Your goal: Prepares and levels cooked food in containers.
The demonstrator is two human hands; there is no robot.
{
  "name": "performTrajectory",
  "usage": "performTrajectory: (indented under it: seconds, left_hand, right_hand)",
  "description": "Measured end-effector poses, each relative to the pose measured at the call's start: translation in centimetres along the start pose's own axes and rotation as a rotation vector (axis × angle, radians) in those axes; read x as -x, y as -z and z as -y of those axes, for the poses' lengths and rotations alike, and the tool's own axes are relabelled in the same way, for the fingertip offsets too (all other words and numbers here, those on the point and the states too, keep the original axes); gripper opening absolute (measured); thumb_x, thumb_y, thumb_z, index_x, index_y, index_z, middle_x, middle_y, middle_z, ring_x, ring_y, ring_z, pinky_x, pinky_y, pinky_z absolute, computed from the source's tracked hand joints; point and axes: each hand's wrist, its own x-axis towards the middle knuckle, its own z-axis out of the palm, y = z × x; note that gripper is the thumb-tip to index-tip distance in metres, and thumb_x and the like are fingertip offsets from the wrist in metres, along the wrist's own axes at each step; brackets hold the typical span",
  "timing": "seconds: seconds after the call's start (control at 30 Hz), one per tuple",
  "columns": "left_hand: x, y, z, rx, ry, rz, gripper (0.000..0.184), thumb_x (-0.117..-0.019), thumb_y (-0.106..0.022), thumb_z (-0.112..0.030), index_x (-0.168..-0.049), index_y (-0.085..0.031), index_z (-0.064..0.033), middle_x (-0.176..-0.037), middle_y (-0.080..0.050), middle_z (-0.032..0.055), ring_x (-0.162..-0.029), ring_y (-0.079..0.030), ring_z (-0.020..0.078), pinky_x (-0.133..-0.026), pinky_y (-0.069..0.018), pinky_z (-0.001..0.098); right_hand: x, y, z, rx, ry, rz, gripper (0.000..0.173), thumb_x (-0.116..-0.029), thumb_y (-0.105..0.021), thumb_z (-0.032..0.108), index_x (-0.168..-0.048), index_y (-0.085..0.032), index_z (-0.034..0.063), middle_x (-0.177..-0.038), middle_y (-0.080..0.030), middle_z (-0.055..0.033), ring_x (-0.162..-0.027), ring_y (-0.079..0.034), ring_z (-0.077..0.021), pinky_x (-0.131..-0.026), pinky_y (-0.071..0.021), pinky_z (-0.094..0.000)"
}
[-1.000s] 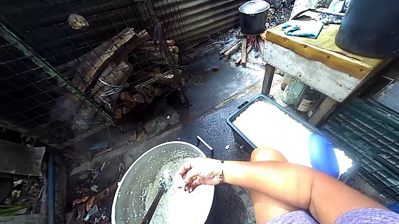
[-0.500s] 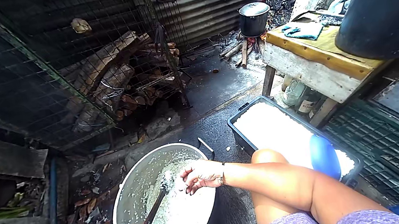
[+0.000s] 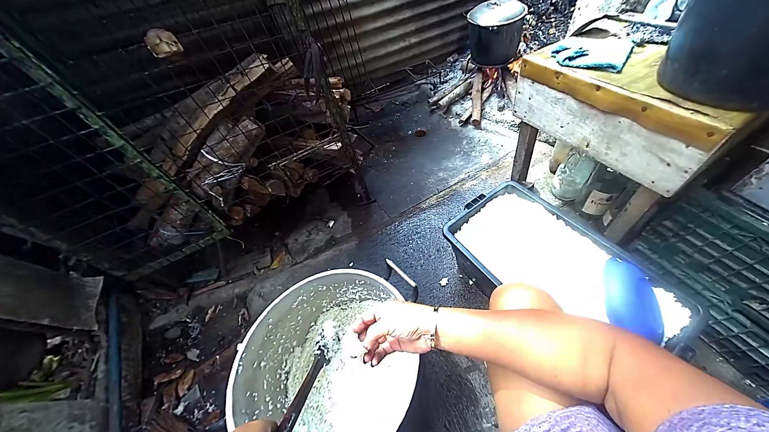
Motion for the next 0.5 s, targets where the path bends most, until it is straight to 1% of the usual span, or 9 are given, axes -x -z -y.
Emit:
performTrajectory:
  seconds: [0.07, 0.13, 0.2, 0.23, 0.27, 0.37, 0.47, 0.5]
  left_hand:
    - [0.3, -0.1, -0.1, -0.006, -0.009, -0.02, 0.052, -0.0955, -0.071, -0.043, -0.124, -0.065, -0.0007, -0.114, -0.069, 0.0237, -0.112, -0.066, 0.0386, -0.098, -0.0488, 0.0623]
    - [0.9, -0.1, -0.5, -0.017, -0.003, -0.03, 0.053, -0.096, -0.07, -0.044, -0.125, -0.064, -0.0001, -0.115, -0.069, 0.025, -0.113, -0.065, 0.0405, -0.098, -0.0479, 0.0642]
    - [1.4, 0.0, -0.9, -0.026, 0.01, -0.036, 0.053, -0.0964, -0.069, -0.044, -0.125, -0.063, 0.0008, -0.115, -0.068, 0.025, -0.112, -0.065, 0.0407, -0.097, -0.0474, 0.0647]
    - [1.6, 0.0, -0.9, -0.033, 0.02, -0.047, 0.052, -0.096, -0.069, -0.043, -0.123, -0.064, 0.0011, -0.113, -0.069, 0.0246, -0.11, -0.066, 0.0403, -0.096, -0.048, 0.0648]
    - [1.7, 0.0, -1.0, -0.045, 0.038, -0.055, 0.052, -0.0957, -0.069, -0.043, -0.122, -0.064, 0.0014, -0.112, -0.069, 0.0247, -0.109, -0.066, 0.0402, -0.094, -0.0482, 0.065]
    - [2.3, 0.3, -1.2, -0.07, 0.114, -0.072, 0.05, -0.0955, -0.068, -0.041, -0.12, -0.064, 0.0025, -0.111, -0.068, 0.0252, -0.108, -0.065, 0.0405, -0.092, -0.0481, 0.0655]
    - [2.4, 0.4, -0.9, -0.064, 0.135, -0.09, 0.049, -0.0956, -0.068, -0.042, -0.115, -0.065, 0.0027, -0.108, -0.069, 0.0243, -0.105, -0.066, 0.0399, -0.09, -0.0486, 0.0649]
    - [2.4, 0.4, -0.9, -0.064, 0.13, -0.089, 0.05, -0.0956, -0.068, -0.043, -0.115, -0.065, 0.0029, -0.107, -0.069, 0.0242, -0.104, -0.066, 0.0397, -0.09, -0.0488, 0.0645]
  right_hand:
    - [0.3, -0.3, 0.4, 0.009, 0.001, -0.025, 0.029, -0.0924, -0.051, -0.01, -0.119, -0.057, 0.0002, -0.099, -0.063, -0.0072, -0.077, -0.065, -0.0158, -0.073, -0.0593, -0.0349]
    - [0.5, -0.4, 0.9, -0.001, 0.021, -0.051, 0.031, -0.0921, -0.052, -0.01, -0.121, -0.057, -0.0016, -0.099, -0.063, -0.0077, -0.078, -0.066, -0.016, -0.074, -0.0601, -0.0344]
    - [0.5, -0.3, 1.2, -0.023, 0.052, -0.092, 0.029, -0.0914, -0.053, -0.011, -0.119, -0.059, -0.0038, -0.095, -0.065, -0.0082, -0.078, -0.067, -0.0165, -0.075, -0.0607, -0.0341]
    - [0.5, -0.3, 1.2, -0.031, 0.067, -0.12, 0.027, -0.0912, -0.053, -0.012, -0.116, -0.06, -0.0037, -0.092, -0.066, -0.008, -0.077, -0.068, -0.0164, -0.075, -0.0607, -0.0337]
    - [0.4, -0.2, 1.3, -0.034, 0.079, -0.147, 0.027, -0.0914, -0.052, -0.013, -0.115, -0.06, -0.0037, -0.09, -0.065, -0.0077, -0.077, -0.068, -0.0165, -0.076, -0.0604, -0.0337]
    - [0.1, 0.2, 1.4, -0.022, 0.11, -0.221, 0.033, -0.0922, -0.05, -0.013, -0.123, -0.059, -0.005, -0.094, -0.065, -0.0098, -0.078, -0.068, -0.0184, -0.079, -0.0605, -0.0361]
    - [-0.1, 0.5, 1.2, -0.06, 0.111, -0.249, 0.033, -0.0908, -0.05, -0.013, -0.12, -0.061, -0.0021, -0.093, -0.065, -0.0092, -0.075, -0.067, -0.0189, -0.077, -0.0611, -0.0385]
    - [-0.1, 0.5, 1.2, -0.072, 0.109, -0.247, 0.032, -0.0906, -0.051, -0.014, -0.118, -0.061, -0.0015, -0.091, -0.065, -0.0089, -0.075, -0.067, -0.019, -0.077, -0.0611, -0.039]
